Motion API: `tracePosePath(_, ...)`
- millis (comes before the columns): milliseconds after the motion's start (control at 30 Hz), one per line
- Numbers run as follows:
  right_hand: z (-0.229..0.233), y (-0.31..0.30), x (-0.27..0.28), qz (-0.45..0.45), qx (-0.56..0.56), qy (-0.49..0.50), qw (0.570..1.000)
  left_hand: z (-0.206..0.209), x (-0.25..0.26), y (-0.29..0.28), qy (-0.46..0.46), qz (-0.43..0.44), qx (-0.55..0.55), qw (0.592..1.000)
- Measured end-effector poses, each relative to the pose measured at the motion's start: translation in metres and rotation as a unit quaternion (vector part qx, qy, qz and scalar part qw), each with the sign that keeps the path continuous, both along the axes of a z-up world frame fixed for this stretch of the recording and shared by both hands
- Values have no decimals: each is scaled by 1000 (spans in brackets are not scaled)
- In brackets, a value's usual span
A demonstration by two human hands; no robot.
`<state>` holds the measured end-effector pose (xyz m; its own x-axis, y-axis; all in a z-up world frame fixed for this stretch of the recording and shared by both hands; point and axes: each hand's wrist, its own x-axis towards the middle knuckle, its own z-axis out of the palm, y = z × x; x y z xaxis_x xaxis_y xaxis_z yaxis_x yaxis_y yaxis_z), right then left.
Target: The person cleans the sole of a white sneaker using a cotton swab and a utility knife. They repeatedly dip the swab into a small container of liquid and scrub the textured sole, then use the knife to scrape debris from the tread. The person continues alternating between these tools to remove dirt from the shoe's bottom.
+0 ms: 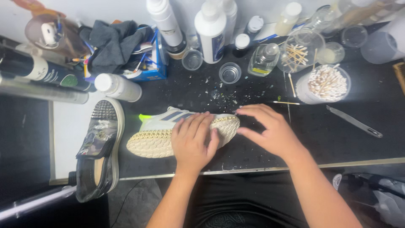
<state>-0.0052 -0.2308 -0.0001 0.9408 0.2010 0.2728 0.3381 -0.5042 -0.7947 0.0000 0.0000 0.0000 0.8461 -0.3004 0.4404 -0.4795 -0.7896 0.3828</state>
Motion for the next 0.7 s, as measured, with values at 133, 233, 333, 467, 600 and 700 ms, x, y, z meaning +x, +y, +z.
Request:
tracePosePath(133,-1,-35,2,-146,24,27,989,-2,8,-5,-48,-3,-12,999)
tracePosePath(233,-7,-35,12,-227,-6,56,972,-3,10,-6,-66,-2,-14,998)
tracePosePath(333,-11,-21,21,-204,-31,39,978,-4,7,-5,-74,2,-17,997)
tracePosePath(467,-15,13,45,-130,-39,31,990,-8,2,-3,-89,9,-21,996)
tracePosePath(600,-9,39,71,-107,-46,-20,993,-9,0,-2,-99,9,-22,995)
tracePosePath(700,-8,59,84,-83,-97,-43,991,-11,0,-1,-102,7,-19,995)
